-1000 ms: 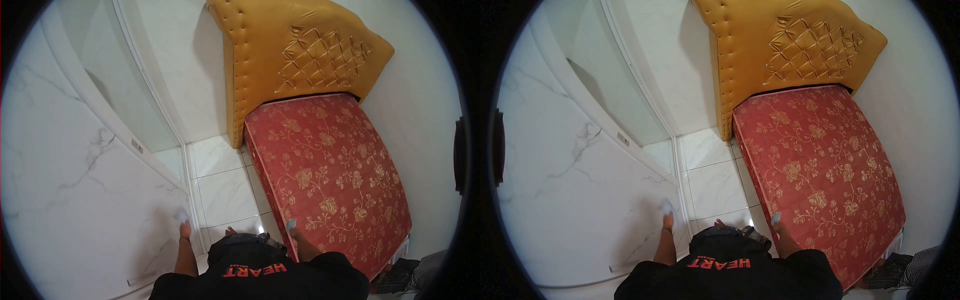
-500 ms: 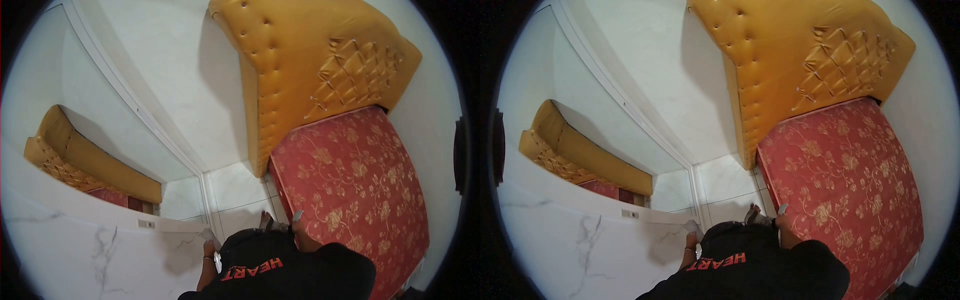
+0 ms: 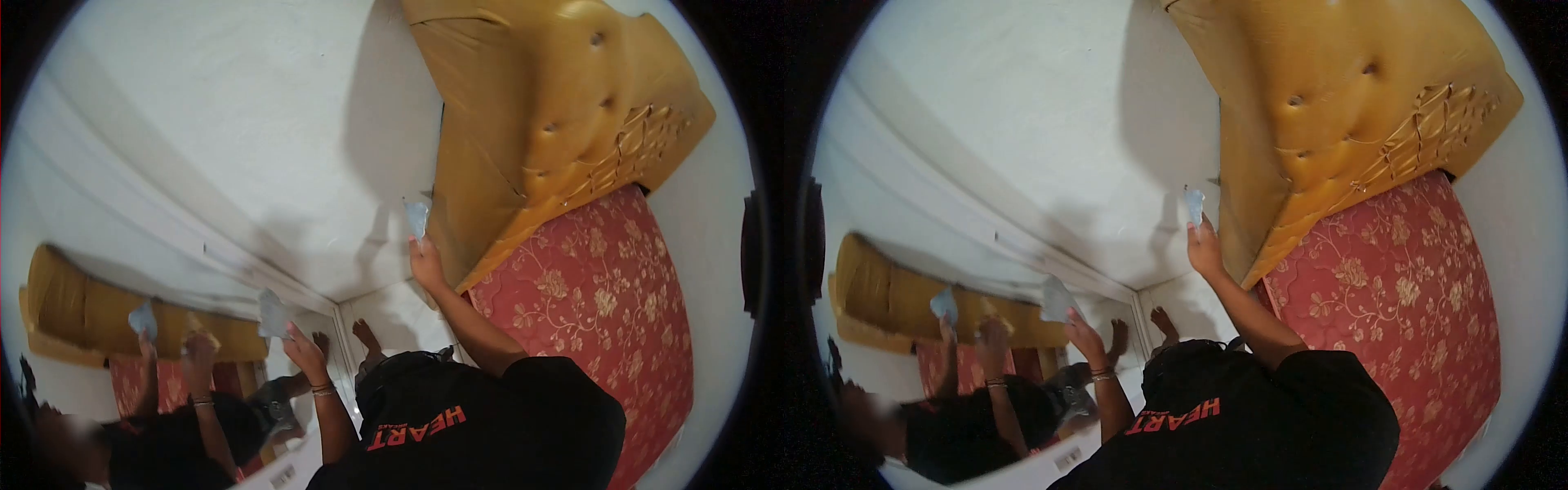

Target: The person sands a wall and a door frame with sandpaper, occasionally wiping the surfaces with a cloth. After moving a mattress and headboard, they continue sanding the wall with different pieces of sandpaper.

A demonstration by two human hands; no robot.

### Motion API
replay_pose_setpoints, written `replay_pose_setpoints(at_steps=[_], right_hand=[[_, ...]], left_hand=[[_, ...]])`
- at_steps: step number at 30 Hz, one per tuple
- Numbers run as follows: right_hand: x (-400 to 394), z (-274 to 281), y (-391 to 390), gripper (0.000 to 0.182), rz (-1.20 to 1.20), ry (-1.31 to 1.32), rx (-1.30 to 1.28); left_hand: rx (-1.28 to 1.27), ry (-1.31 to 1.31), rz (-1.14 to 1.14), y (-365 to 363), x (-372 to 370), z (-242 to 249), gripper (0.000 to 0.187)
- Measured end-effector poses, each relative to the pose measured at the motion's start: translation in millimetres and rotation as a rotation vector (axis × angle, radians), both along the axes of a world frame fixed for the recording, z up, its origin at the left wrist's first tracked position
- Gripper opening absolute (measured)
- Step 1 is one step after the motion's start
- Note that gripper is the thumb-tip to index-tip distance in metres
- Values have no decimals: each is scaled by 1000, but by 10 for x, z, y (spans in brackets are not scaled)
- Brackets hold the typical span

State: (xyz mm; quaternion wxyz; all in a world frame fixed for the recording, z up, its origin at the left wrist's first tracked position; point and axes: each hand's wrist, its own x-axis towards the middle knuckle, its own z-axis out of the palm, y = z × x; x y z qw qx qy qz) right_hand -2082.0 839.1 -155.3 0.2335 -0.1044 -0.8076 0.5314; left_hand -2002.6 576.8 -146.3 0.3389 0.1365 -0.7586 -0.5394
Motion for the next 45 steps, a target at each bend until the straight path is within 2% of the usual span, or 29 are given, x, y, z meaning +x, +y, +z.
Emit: replay_pose_setpoints(at_steps=[4, 6, 8, 9, 10, 11, 12, 13, 14, 16, 17, 18, 20, 21, 22, 24, 25, 28, 30, 32, 34, 35, 36, 37, 38, 40, 42, 44, 45], right_hand=[[-536, 262, -153, 36, -116, 37, -68], [-747, 381, -81, 37, -182, 39, -44], [-915, 575, -73, 39, -363, 221, 140], [-953, 744, -73, 39, -393, 214, 135], [-962, 969, -61, 40, -437, 353, 248], [-983, 1057, -58, 41, -479, 479, 365], [-1059, 1025, -75, 41, -503, 450, 361], [-1172, 989, -106, 44, -483, 515, 402], [-1255, 976, -124, 47, -460, 582, 446], [-1361, 1061, -163, 50, -401, 448, 375], [-1479, 997, -91, 53, -370, 436, 347], [-1585, 1020, -1, 53, -389, 448, 341], [-1772, 1133, 64, 54, -457, 489, 372], [-1828, 1247, 98, 54, -470, 487, 350], [-1871, 1397, 156, 55, -503, 526, 300], [-1902, 1440, 129, 56, -535, 568, 266], [-1931, 1393, 43, 57, -572, 578, 219], [-1917, 1042, -393, 60, -600, 513, 146], [-1897, 676, -582, 61, -437, 490, 346], [-1916, 935, -381, 57, -429, 490, 336], [-1967, 1426, -182, 53, -460, 752, 225], [-1935, 1641, -208, 53, -468, 753, 227], [-1913, 1848, -240, 56, -400, 798, 356], [-1902, 1980, -285, 59, -327, 833, 484], [-1897, 2036, -388, 59, -323, 836, 541], [-1997, 1702, -379, 54, -514, 697, 562], [-2057, 1428, -298, 55, -601, 713, 221], [-2116, 1324, -215, 58, -671, 668, 123], [-2167, 1300, -250, 57, -670, 652, -175]], left_hand=[[-40, -113, 172, 64, -1030, 1195, 39], [-708, 216, 125, -219, -1409, 1274, 36], [-1172, 442, 435, -370, -1695, 1476, 36], [-1096, 444, 625, -337, -1733, 1648, 34], [-1019, 443, 808, -290, -1737, 1839, 32], [-1034, 454, 771, -271, -1784, 2031, 32], [-428, 953, 433, -219, -1832, 2202, 31], [254, 1319, 60, -162, -1908, 2256, 30], [268, 1300, 41, -151, -2014, 2187, 30], [-29, 947, 214, -24, -2204, 2114, 32], [-96, 677, 314, 136, -2251, 2099, 46], [-94, 695, 298, 98, -2358, 2042, 46], [-254, 544, 128, -157, -2585, 1958, 48], [-157, 240, 46, -149, -2508, 2140, 48], [-173, 241, 43, -207, -2607, 2180, 48], [-448, 657, 222, -293, -2862, 2207, 46], [-436, 661, 220, -216, -2871, 2244, 46], [-639, 798, 326, -108, -2936, 2307, 48], [-441, 812, 180, -246, -3006, 2117, 36], [-462, 824, 197, -302, -3050, 2048, 32], [-504, 832, 203, -376, -3007, 2040, 29], [-375, 828, 180, -310, -2992, 2039, 27], [-242, 821, 156, -269, -2999, 2035, 25], [-235, 818, 149, -272, -3013, 2032, 25], [-198, 821, 161, -271, -3019, 2022, 26], [-141, 825, 193, -299, -3035, 1999, 27], [-308, 874, 182, -365, -3046, 1989, 29], [-354, 926, 208, -343, -3060, 2055, 29], [-412, 970, 210, -329, -3067, 2093, 30]])
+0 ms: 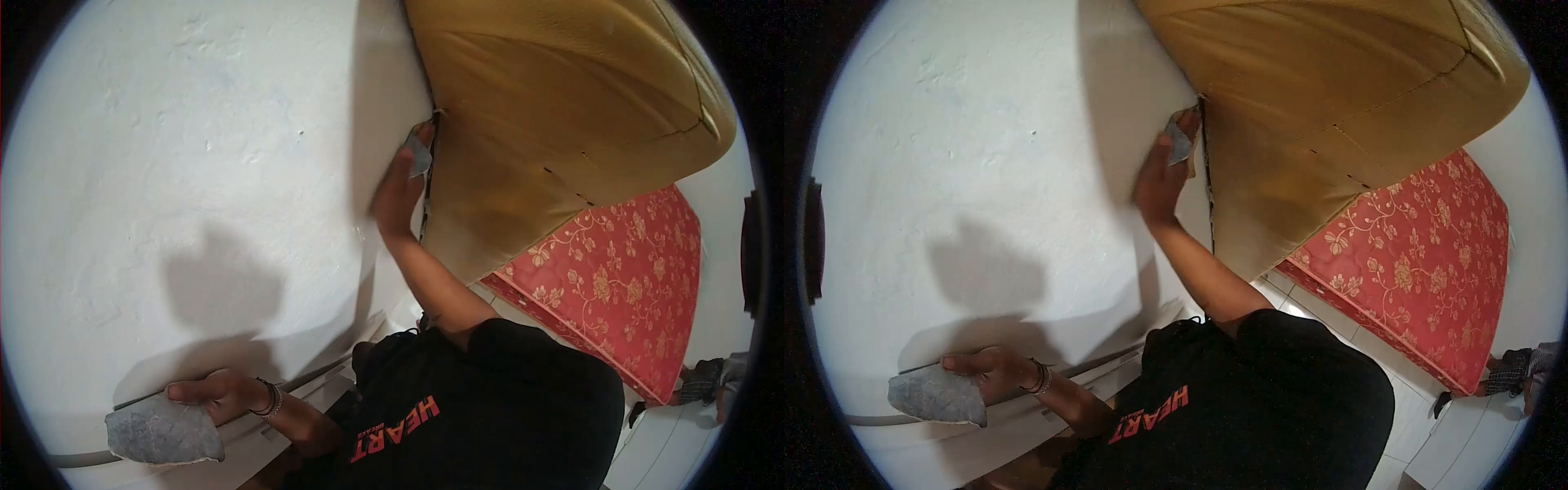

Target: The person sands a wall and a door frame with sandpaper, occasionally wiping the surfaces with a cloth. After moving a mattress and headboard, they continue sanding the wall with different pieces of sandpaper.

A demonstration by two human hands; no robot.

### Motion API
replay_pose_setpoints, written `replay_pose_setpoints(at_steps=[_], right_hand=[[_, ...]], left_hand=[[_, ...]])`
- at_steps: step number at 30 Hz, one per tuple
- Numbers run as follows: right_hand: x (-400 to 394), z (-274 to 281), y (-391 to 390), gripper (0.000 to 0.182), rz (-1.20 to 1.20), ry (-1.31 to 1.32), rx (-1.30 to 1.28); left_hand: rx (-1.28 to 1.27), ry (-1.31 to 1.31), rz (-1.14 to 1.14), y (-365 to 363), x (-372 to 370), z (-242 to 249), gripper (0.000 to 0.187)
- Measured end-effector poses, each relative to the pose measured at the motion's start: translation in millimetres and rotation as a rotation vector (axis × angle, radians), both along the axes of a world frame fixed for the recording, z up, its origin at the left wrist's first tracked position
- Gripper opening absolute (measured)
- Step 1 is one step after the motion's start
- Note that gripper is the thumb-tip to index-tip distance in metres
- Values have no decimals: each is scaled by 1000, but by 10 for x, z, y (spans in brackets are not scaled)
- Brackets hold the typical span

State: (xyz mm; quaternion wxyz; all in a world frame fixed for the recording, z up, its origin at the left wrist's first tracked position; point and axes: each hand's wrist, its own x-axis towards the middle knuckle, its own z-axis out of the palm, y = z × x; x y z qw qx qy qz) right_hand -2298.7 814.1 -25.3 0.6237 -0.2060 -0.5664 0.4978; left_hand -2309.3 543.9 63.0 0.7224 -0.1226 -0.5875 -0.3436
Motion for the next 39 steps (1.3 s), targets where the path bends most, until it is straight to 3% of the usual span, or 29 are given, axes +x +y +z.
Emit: replay_pose_setpoints(at_steps=[1, 3, 4, 6, 7, 9, 10, 12, 13, 14, 15, 17, 19, 21, 22, 24, 26, 27, 28, 29, 31, 32, 33, 35, 37, 39], right_hand=[[-13, 111, -68, 56, 92, 79, -260], [140, 312, -553, 51, -81, -49, 14], [226, 251, -614, 51, -90, -43, 11], [375, 35, -646, 47, -78, -336, 785], [340, -65, -513, 47, -87, -337, 773], [156, -160, -102, 48, 504, -66, -97], [156, -8, -131, 48, 507, -71, -100], [43, 278, -287, 47, 173, 151, -427], [-3, 121, -669, 46, 115, -62, -552], [15, -150, -1058, 51, 131, 0, -106], [327, 8, -1157, 55, 52, -257, 459], [243, -313, -998, 64, 2, -254, 946], [240, -94, -575, 61, 131, -163, 715], [-12, 20, -264, 58, 377, 7, 37], [35, 206, -340, 58, 392, 7, 44], [159, 526, -579, 54, 49, -24, 369], [249, 326, -779, 55, 37, -160, 855], [240, 213, -814, 55, -39, -198, 1072], [285, 324, -696, 52, 49, -167, 965], [287, 503, -479, 48, 132, -136, 863], [225, 1045, -319, 50, 36, -50, 595], [189, 1155, -395, 50, -11, -46, 581], [149, 1216, -455, 50, -59, -37, 570], [222, 836, -757, 47, 22, -158, 827], [317, 31, -1009, 45, 118, -285, 907], [366, -562, -842, 40, 9, -319, 1036]], left_hand=[[-4, 6, -7, 23, 1, 25, 30], [26, -19, -20, 51, 39, -21, 28], [22, -13, -30, 49, 38, -23, 28], [1, -17, -51, -10, 26, -37, 30], [-10, -15, -61, -57, 13, -68, 30], [-12, -33, -107, -109, -21, -132, 37], [-13, -39, -104, -83, 2, -117, 37], [80, -131, 16, 13, 78, -104, 39], [79, -126, 15, 31, 89, -99, 39], [82, -109, -15, 23, 101, -109, 40], [78, -91, -42, 29, 104, -90, 41], [70, -134, -18, 15, 130, -128, 43], [78, -166, 14, -6, 70, -125, 46], [26, -179, -57, 28, 86, -98, 50], [-78, -81, 136, 130, 137, 31, 51], [-68, -110, 176, 119, 176, 209, 52], [-67, -129, 197, 86, 198, 439, 52], [42, -235, -75, 54, 257, 549, 53], [155, -343, -349, 33, 288, 586, 54], [160, -348, -352, 47, 283, 598, 54], [214, -398, -448, 69, 272, 644, 56], [-35, -187, 37, 60, 156, 544, 56], [-28, -196, 47, 124, 173, 351, 56], [-84, -358, -26, 329, 274, -104, 58], [-92, -386, 23, 277, 276, -521, 58], [-103, -403, 73, 134, 339, -544, 59]])
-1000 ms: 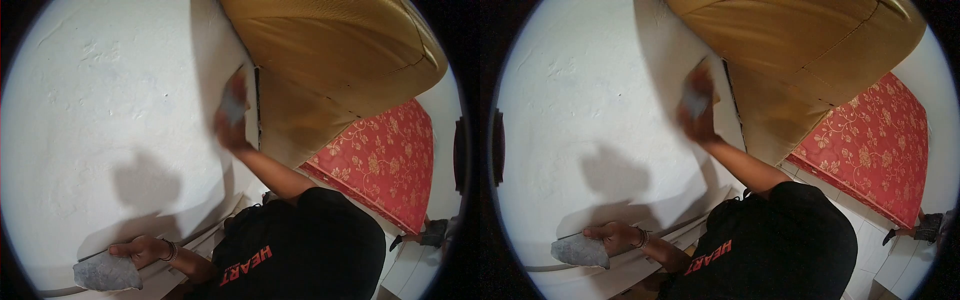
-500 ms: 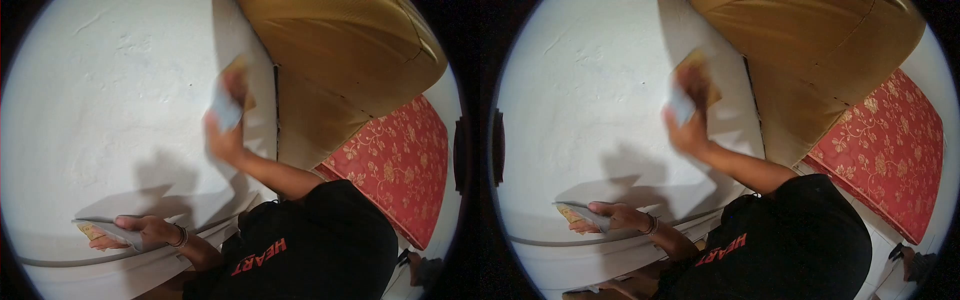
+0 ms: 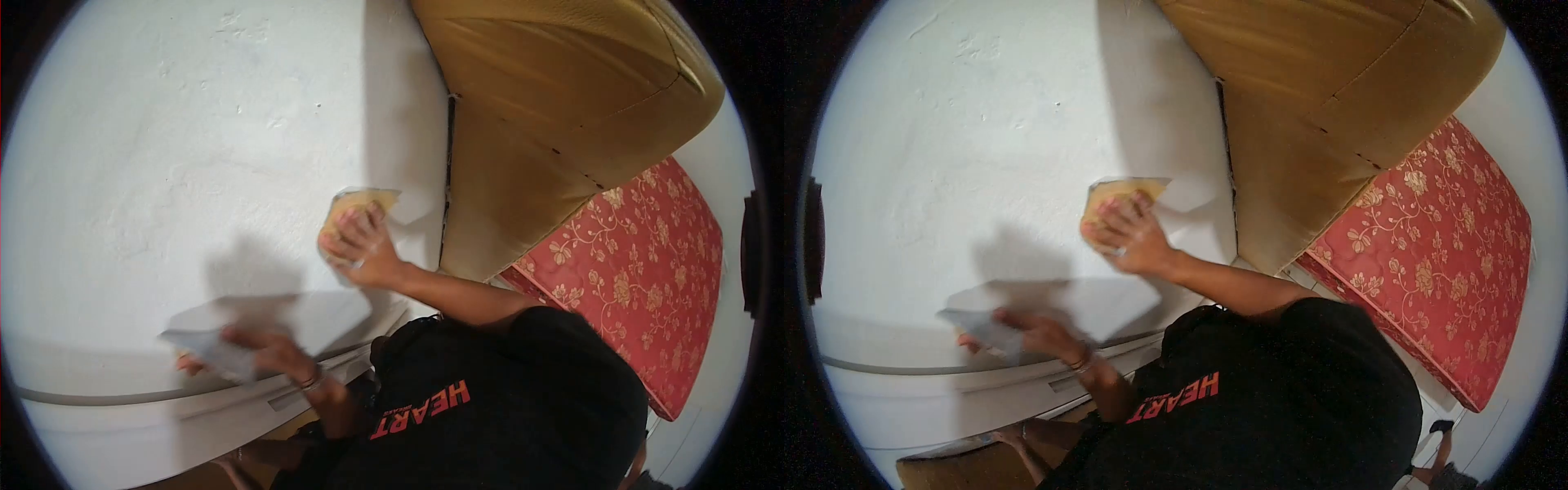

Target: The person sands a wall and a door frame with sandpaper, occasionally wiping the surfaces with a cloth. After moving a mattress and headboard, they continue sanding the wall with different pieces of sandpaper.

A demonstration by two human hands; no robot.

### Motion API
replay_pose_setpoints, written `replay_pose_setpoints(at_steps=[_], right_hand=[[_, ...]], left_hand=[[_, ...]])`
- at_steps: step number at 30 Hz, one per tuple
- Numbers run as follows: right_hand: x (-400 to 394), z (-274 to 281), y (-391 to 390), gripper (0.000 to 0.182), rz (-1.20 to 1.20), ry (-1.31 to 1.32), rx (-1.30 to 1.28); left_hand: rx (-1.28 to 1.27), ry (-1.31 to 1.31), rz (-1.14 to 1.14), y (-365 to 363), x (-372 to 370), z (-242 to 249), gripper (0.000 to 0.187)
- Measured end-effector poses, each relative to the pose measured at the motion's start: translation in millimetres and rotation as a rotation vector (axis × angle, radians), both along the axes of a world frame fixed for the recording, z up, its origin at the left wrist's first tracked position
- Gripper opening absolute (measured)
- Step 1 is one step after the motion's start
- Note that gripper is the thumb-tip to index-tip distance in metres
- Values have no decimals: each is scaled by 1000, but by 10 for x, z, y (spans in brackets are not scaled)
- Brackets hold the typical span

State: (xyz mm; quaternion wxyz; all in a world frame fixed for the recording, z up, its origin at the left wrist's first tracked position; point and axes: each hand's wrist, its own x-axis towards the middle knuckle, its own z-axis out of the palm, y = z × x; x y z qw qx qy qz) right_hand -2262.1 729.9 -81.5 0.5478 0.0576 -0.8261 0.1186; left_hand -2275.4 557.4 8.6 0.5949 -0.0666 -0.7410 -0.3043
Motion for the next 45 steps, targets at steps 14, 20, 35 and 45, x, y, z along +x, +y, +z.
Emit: replay_pose_setpoints(at_steps=[14, 20, 35, 45], right_hand=[[-72, 1022, 169, 51, 137, 28, -58], [-169, 1837, 25, 46, -3, 154, -157], [-128, 1725, -100, 47, 123, 111, 170], [-200, 2877, 8, 45, -132, 281, 300]], left_hand=[[38, 198, 29, -155, -81, 651, 52], [312, 4, -121, 116, -70, 990, 56], [-329, 41, 488, -13, -97, 976, 55], [-179, 247, 266, -75, -215, 1762, 53]])
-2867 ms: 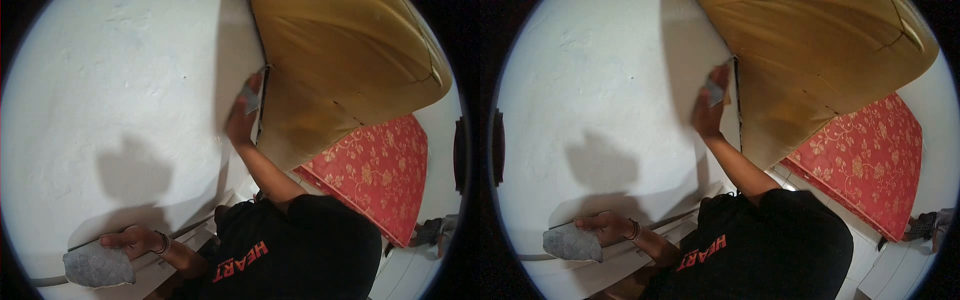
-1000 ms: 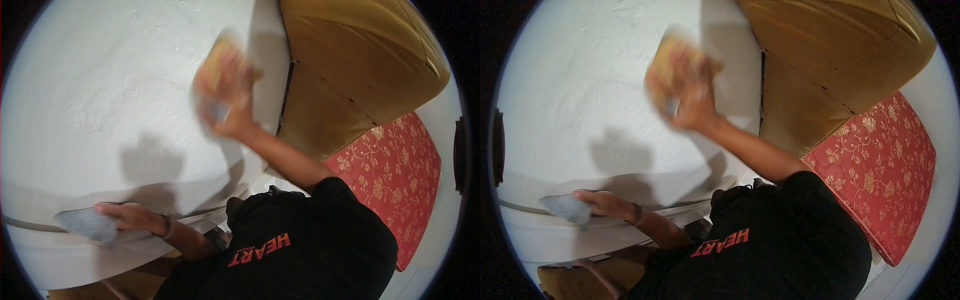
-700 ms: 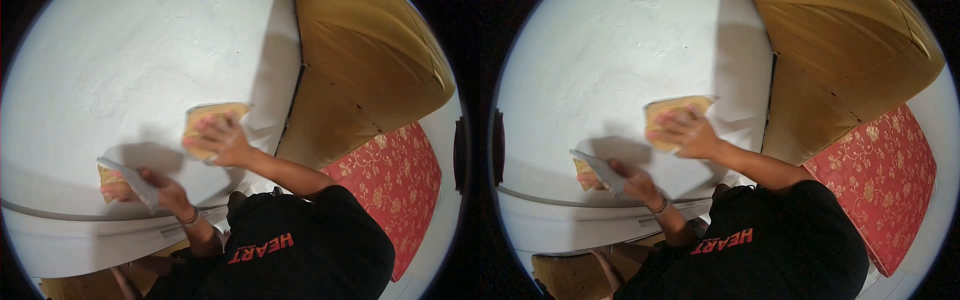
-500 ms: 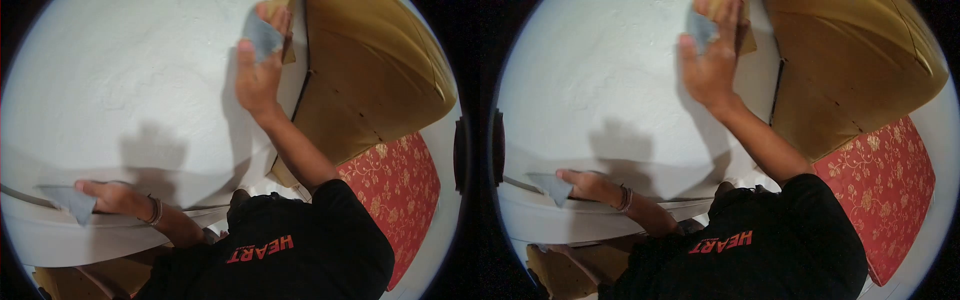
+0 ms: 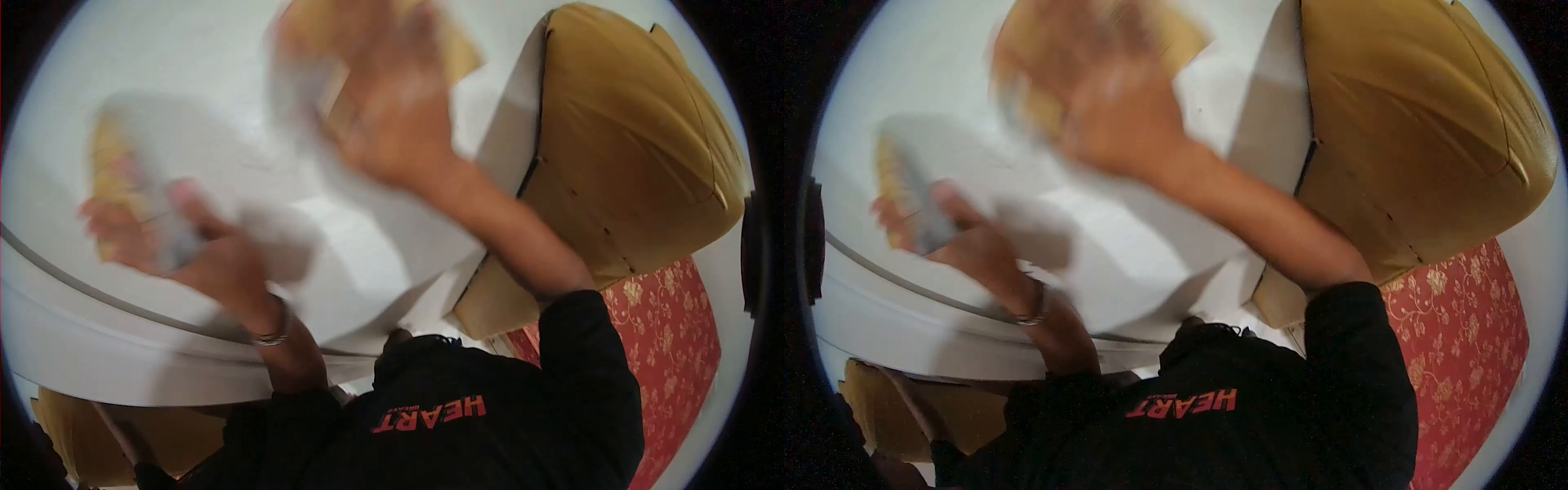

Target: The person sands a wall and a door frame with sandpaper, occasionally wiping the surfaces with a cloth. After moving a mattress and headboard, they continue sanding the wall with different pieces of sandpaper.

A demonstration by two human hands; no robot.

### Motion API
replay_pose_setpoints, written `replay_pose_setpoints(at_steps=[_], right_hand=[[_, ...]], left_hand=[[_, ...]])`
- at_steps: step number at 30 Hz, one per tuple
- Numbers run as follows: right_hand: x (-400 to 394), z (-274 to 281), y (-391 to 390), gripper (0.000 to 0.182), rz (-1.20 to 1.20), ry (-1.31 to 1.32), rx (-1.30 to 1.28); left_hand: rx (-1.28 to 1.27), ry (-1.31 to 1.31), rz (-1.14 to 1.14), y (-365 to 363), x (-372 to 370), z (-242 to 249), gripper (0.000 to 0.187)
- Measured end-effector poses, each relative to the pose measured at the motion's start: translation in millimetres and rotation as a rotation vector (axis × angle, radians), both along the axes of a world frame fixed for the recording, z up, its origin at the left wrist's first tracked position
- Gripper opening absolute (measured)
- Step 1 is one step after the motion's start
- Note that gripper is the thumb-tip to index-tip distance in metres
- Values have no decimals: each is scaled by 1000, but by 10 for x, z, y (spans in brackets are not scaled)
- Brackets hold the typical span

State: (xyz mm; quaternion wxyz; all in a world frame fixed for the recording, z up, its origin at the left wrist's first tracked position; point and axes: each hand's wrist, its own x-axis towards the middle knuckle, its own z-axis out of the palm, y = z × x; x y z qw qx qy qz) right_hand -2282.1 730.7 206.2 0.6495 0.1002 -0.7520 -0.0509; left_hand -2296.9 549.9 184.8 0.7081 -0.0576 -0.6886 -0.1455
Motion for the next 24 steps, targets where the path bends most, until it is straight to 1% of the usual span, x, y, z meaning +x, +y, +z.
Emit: replay_pose_setpoints(at_steps=[1, 2, 3, 4, 5, 6, 7, 8, 9, 10, 11, 13, 14, 15, 17, 18, 19, 20, 21, 22, 23, 24], right_hand=[[42, -149, -99, 46, 93, -42, 145], [4, -131, -27, 46, 88, -18, 143], [16, -149, 37, 48, 166, -4, 131], [-14, -7, 164, 50, 245, 22, 126], [-68, 203, 365, 58, 236, 117, 50], [0, 419, 434, 51, 153, 142, -104], [56, 605, 442, 51, 79, 167, -267], [-10, 616, 385, 51, 95, 204, -263], [-128, 539, 282, 47, 124, 234, -241], [-150, 561, 160, 49, 153, 264, -222], [-100, 508, 14, 52, 156, 203, -118], [36, 554, -55, 50, 234, 63, 122], [-29, 620, 40, 49, 266, 118, 80], [-58, 722, 187, 46, 191, 203, -3], [-174, 950, 596, 45, 78, 284, -241], [-207, 977, 574, 45, 80, 281, -243], [-178, 1036, 488, 48, 92, 307, -371], [-115, 1112, 401, 51, 100, 331, -497], [-71, 1100, 250, 50, -9, 244, -346], [2, 1063, 66, 49, 28, 218, -134], [60, 1045, -58, 48, 66, 193, 79], [92, 1152, -16, 48, 64, 206, 77]], left_hand=[[-180, -157, 347, 169, 110, -38, 53], [-37, -38, -8, 163, 44, -5, 54], [-10, 72, -144, 11, -22, -43, 53], [89, 89, -364, -144, -99, 81, 54], [180, 109, -584, -268, -124, 203, 55], [415, 18, -598, -233, 2, 354, 58], [404, 60, -598, -223, 5, 486, 58], [369, 109, -498, -205, -10, 611, 58], [338, 154, -398, -189, -28, 694, 59], [115, 172, 8, -131, -67, 751, 56], [1, 202, -23, -21, -93, 805, 53], [-224, 72, 206, 153, 84, 892, 51], [-172, 111, 35, 71, 44, 917, 51], [-168, 143, 39, -84, -13, 968, 51], [215, 98, -391, -330, -144, 1050, 50], [512, -140, -556, -283, -89, 1099, 50], [513, -137, -551, -289, -102, 1078, 50], [274, 76, -249, -267, -109, 1058, 49], [34, 281, 53, -219, -126, 1026, 49], [-79, 326, -46, -98, -73, 1016, 48], [-230, 189, 104, 15, 71, 994, 45], [-184, 215, -36, 36, 87, 1063, 44]])
